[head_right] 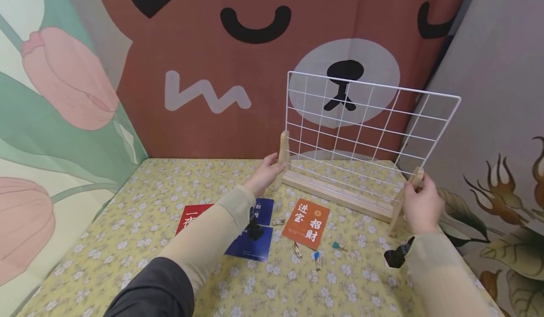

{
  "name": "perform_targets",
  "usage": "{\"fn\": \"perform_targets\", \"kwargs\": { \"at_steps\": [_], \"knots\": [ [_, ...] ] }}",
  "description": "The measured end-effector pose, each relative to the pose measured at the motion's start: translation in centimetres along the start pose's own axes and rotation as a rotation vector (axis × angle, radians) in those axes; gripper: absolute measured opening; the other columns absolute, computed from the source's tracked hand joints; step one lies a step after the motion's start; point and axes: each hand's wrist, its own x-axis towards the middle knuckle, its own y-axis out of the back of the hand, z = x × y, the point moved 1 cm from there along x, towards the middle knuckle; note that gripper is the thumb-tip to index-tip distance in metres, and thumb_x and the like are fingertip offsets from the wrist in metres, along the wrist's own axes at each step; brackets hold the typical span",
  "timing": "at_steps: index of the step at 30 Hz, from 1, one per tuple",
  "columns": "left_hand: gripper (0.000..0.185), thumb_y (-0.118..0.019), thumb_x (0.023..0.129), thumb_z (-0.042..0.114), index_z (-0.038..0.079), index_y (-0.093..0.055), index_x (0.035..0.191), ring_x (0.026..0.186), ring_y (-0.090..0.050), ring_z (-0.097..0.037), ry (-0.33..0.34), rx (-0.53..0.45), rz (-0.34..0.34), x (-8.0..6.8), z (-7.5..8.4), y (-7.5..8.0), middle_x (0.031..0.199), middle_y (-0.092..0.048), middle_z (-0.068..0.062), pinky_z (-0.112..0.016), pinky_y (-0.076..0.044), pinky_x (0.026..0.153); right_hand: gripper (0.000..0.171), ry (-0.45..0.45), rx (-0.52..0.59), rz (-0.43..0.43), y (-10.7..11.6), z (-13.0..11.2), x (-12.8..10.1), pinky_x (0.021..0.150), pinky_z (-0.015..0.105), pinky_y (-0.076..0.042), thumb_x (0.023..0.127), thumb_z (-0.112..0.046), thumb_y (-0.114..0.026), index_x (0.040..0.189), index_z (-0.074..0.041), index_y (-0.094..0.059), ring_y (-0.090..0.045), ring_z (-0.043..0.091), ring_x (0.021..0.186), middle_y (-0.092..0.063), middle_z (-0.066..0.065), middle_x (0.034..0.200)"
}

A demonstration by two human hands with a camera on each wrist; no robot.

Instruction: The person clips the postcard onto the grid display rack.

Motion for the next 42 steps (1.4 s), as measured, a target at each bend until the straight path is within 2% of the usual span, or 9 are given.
{"fn": "perform_targets", "kwargs": {
  "at_steps": [4, 10, 16, 20, 27, 30, 34, 42],
  "knots": [
    [0.069, -0.057, 0.097, 0.033, 0.016, -0.021, 0.154, 0.137, -0.034, -0.030, -0.002, 0.001, 0.009, 0.2, -0.1, 0.0, 0.155, -0.028, -0.007, -0.048, -0.033, 0.108, 0.057, 0.014, -0.014, 0.021, 0.0, -0.3, 0.0, 0.090, 0.055, -0.045, 0.099, -0.030, -0.039, 0.149, -0.005, -0.032, -0.052, 0.045, 0.114, -0.052, 0.031, 0.130],
    [0.072, -0.057, 0.097, 0.031, 0.020, -0.015, 0.155, 0.141, -0.027, -0.029, -0.001, -0.002, -0.004, 0.4, -0.2, -0.1, 0.158, -0.022, -0.005, -0.047, -0.030, 0.110, 0.052, 0.032, -0.039, 0.062, -0.1, -0.3, 0.1, 0.083, 0.049, -0.046, 0.098, -0.026, -0.042, 0.145, -0.004, -0.039, -0.054, 0.042, 0.109, -0.057, 0.030, 0.124],
    [0.079, -0.057, 0.097, 0.036, 0.027, -0.005, 0.156, 0.142, -0.024, -0.030, 0.045, 0.001, -0.042, 0.3, -0.1, -0.3, 0.160, -0.015, -0.006, -0.049, -0.029, 0.111, 0.050, 0.060, -0.042, 0.057, -0.1, 0.0, 0.3, 0.087, 0.053, -0.043, 0.098, -0.024, -0.041, 0.143, -0.001, -0.041, -0.052, 0.045, 0.107, -0.056, 0.031, 0.122],
    [0.081, -0.056, 0.097, 0.033, 0.026, 0.000, 0.155, 0.143, -0.022, -0.031, 0.058, -0.002, -0.068, 0.3, -0.1, -0.4, 0.160, -0.014, -0.008, -0.050, -0.026, 0.112, 0.051, 0.059, -0.035, 0.039, -0.2, 0.0, 0.1, 0.089, 0.055, -0.044, 0.099, -0.023, -0.040, 0.144, 0.000, -0.038, -0.052, 0.046, 0.109, -0.054, 0.033, 0.124],
    [0.085, -0.058, 0.096, 0.033, 0.028, 0.004, 0.155, 0.145, -0.014, -0.029, 0.056, -0.015, -0.084, 1.6, -0.9, -0.2, 0.161, -0.006, -0.006, -0.051, -0.023, 0.113, 0.050, 0.079, -0.026, 0.040, -0.1, 0.2, 0.5, 0.088, 0.054, -0.044, 0.099, -0.023, -0.040, 0.144, 0.000, -0.039, -0.052, 0.045, 0.108, -0.054, 0.032, 0.124],
    [0.085, -0.058, 0.097, 0.031, 0.027, 0.003, 0.155, 0.145, -0.015, -0.029, 0.028, -0.047, -0.079, 1.8, -0.9, -0.1, 0.160, -0.007, -0.007, -0.050, -0.024, 0.113, 0.053, 0.073, -0.017, 0.021, -0.2, 0.3, 0.6, 0.088, 0.054, -0.045, 0.100, -0.026, -0.039, 0.147, -0.001, -0.034, -0.052, 0.044, 0.111, -0.053, 0.032, 0.127],
    [0.080, -0.057, 0.098, 0.027, 0.024, -0.002, 0.156, 0.142, -0.023, -0.029, -0.006, -0.122, -0.081, 2.3, -0.8, 0.1, 0.158, -0.015, -0.009, -0.049, -0.026, 0.112, 0.055, 0.072, -0.013, 0.011, -0.3, 0.2, 0.9, 0.087, 0.052, -0.046, 0.101, -0.028, -0.039, 0.148, -0.002, -0.032, -0.053, 0.042, 0.112, -0.052, 0.031, 0.129],
    [0.068, -0.053, 0.097, 0.022, 0.019, -0.016, 0.154, 0.136, -0.033, -0.031, -0.010, -0.238, -0.071, 2.9, -0.7, 0.2, 0.154, -0.024, -0.011, -0.050, -0.028, 0.111, 0.057, 0.059, 0.018, -0.019, -0.4, 0.0, 1.2, 0.093, 0.056, -0.045, 0.101, -0.031, -0.038, 0.150, -0.003, -0.028, -0.051, 0.045, 0.117, -0.047, 0.031, 0.136]
  ]
}}
